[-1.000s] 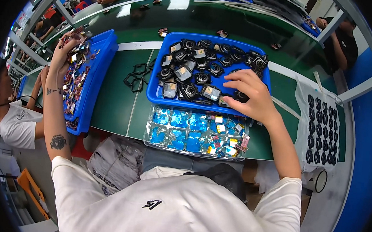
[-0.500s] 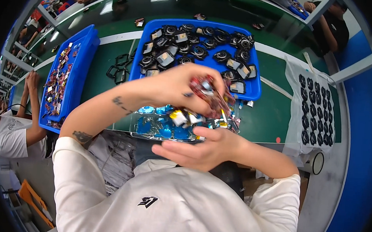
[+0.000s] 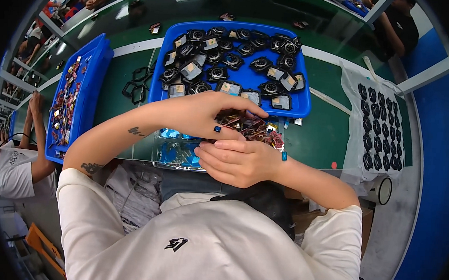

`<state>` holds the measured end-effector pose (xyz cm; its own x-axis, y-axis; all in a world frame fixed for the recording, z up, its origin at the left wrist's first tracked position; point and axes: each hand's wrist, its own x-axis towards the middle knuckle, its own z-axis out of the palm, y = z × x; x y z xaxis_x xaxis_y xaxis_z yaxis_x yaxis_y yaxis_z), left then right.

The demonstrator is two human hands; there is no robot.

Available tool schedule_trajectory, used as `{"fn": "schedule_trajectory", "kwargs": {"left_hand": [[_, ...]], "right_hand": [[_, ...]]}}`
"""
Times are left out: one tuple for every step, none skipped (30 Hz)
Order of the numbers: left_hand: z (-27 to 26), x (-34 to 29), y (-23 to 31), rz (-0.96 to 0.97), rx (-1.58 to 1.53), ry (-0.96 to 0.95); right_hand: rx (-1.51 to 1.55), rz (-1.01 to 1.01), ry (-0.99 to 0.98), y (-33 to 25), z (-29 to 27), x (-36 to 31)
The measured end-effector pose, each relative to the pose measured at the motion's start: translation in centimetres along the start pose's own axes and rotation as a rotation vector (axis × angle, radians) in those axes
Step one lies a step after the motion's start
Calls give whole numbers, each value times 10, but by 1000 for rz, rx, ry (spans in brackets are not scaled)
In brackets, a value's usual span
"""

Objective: Assembling small electronic components and batteries into smartwatch frames on an assembly line.

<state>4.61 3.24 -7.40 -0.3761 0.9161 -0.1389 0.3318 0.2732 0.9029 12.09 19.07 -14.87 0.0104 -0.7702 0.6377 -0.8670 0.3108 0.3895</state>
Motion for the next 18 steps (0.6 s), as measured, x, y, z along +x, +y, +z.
{"fn": "schedule_trajectory", "kwargs": {"left_hand": [[-2,-5,0,-7,54,30],[-3,-9,1,-15,107,60],[-4,-15,2,-19,107,66],[-5,-20,4,-68,97,131],[-6,-26,5,-117,87,197],[-7,-31,6,-124,87,208],[-8,-37,6,-70,126,236],[-8,-43,7,-16,166,264],[-5,-49,9,-65,81,324],[-4,-56,9,-76,84,345],[-4,-64,9,-90,154,379],[-2,-72,10,-102,227,411],[0,-82,7,-85,328,497],[-1,-93,5,-118,347,529],[-3,-107,2,-33,400,626],[-6,-118,-3,56,454,715],[-13,-134,-10,76,545,824],[-25,-152,-16,91,718,919]], "right_hand": [[33,-6,10,0,2,0],[67,-12,21,0,3,0],[72,-17,25,2,3,2],[104,-5,-3,4,2,5],[136,5,-30,6,1,7],[142,-4,-23,7,2,8],[180,43,-72,7,2,9],[218,89,-121,8,3,11],[230,126,-129,7,6,11],[241,107,-118,7,7,12],[279,169,-185,8,5,15],[312,230,-252,9,2,19],[285,268,-254,9,3,22],[308,310,-307,7,0,21],[292,336,-320,5,-1,22],[275,366,-338,4,-1,20],[286,383,-364,5,-2,22],[294,405,-402,5,-5,22]]}}
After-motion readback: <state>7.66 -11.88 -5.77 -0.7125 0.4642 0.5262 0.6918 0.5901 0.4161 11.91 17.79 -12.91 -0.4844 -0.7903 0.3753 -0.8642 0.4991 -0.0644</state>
